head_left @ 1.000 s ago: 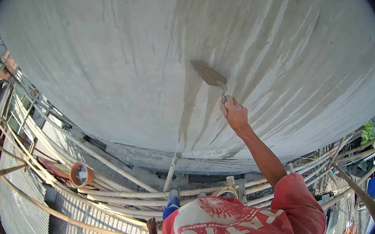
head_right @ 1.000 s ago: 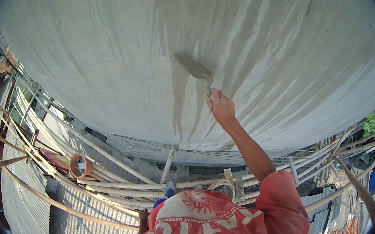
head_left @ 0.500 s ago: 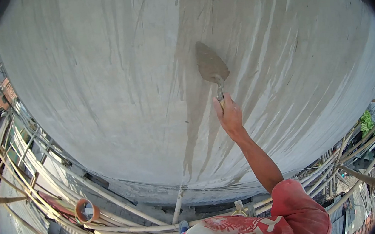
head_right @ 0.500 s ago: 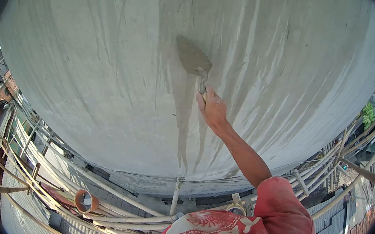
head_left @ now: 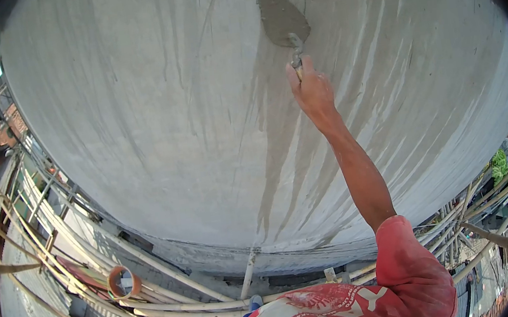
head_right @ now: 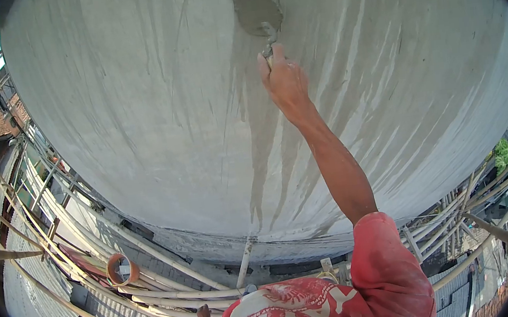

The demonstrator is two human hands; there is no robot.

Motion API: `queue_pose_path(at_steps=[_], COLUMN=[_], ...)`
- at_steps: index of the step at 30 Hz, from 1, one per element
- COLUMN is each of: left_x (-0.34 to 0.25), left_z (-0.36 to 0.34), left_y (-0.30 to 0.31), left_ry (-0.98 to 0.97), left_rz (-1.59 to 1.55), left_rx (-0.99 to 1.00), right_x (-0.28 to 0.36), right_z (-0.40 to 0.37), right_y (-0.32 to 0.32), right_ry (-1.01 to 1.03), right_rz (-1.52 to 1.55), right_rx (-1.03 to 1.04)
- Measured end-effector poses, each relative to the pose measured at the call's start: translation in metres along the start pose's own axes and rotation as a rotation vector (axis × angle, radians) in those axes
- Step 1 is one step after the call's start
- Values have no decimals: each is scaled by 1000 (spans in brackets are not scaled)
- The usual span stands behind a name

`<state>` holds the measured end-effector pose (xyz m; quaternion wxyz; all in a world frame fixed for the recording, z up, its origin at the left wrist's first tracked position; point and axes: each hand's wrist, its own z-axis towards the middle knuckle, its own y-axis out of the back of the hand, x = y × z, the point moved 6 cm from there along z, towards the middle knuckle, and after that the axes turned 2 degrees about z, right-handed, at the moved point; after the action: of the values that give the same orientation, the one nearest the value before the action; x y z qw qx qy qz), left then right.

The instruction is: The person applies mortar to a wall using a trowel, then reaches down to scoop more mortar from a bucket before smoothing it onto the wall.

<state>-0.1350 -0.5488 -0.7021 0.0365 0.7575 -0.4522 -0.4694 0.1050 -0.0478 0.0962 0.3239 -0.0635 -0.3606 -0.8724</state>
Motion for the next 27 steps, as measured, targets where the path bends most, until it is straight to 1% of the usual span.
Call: queue_pose_path(at_steps=[1, 2, 3, 4, 5, 6, 7, 8, 10, 12, 13, 15, 16, 17, 18, 19, 20, 21, 22, 23, 24, 25, 26, 27], left_x=[-1, -10, -19, -29, -19, -16, -23, -31, -52, -66, -69, -87, -97, -113, -134, -166, -206, -246, -289, -338, -390, -439, -491, -538], left_z=[-4, -12, -31, -49, -44, -46, -54, -62, -71, -74, -74, -68, -61, -59, -61, -64, -64, -64, -66, -75, -88, -102, -118, -134], left_y=[1, 1, 4, 6, 2, -2, -1, 1, 5, 5, 7, 6, 3, 3, 3, 0, -4, -11, -20, -27, -33, -37, -46, -54], left_ry=[9, -33, 39, 113, 68, 42, -25, 14, 51, -15, -9, -153, -234, -255, -272, -317, -368, -545, -726, -804, -894, -1050, -1224, -1324], left_rz=[-17, 22, -4, 25, 153, 203, 258, 290, 327, 330, 339, 296, 337, 306, 277, 279, 279, 297, 313, 282, 256, 202, 127, 125], left_rx=[38, 64, 63, 52, 162, 174, 141, 147, 165, 198, 201, 201, 236, 224, 211, 245, 279, 246, 213, 223, 246, 207, 185, 148], right_x=[-2, 2, 2, 8, 12, 13, 12, 8, -13, -44, -59, -108, -134, -164, -191, -234, -257, -276, -307, -317, -323, -327, -329, -336], right_z=[14, 21, 26, 22, 14, 4, -13, -33, -84, -146, -180, -260, -305, -352, -396, -454, -498, -540, -596, -630, -663, -696, -723, -763], right_y=[12, 23, 19, 13, 1, -11, -26, -36, -62, -85, -92, -116, -123, -127, -122, -122, -106, -88, -72, -51, -26, -2, 15, 37], right_ry=[-44, -28, -85, -98, -5, 86, 138, 179, 185, 59, 15, -123, -208, -317, -405, -582, -624, -755, -944, -946, -1050, -1175, -1224, -1289], right_rz=[7, 42, 50, 79, -38, -160, -196, -245, -159, -13, 77, 29, -25, -42, -8, -32, -47, -110, -129, -192, -232, -269, -291, -319], right_rx=[-61, -76, -24, 78, 141, 175, 233, 273, 374, 551, 567, 693, 744, 819, 808, 866, 808, 887, 932, 895, 886, 853, 841, 822])
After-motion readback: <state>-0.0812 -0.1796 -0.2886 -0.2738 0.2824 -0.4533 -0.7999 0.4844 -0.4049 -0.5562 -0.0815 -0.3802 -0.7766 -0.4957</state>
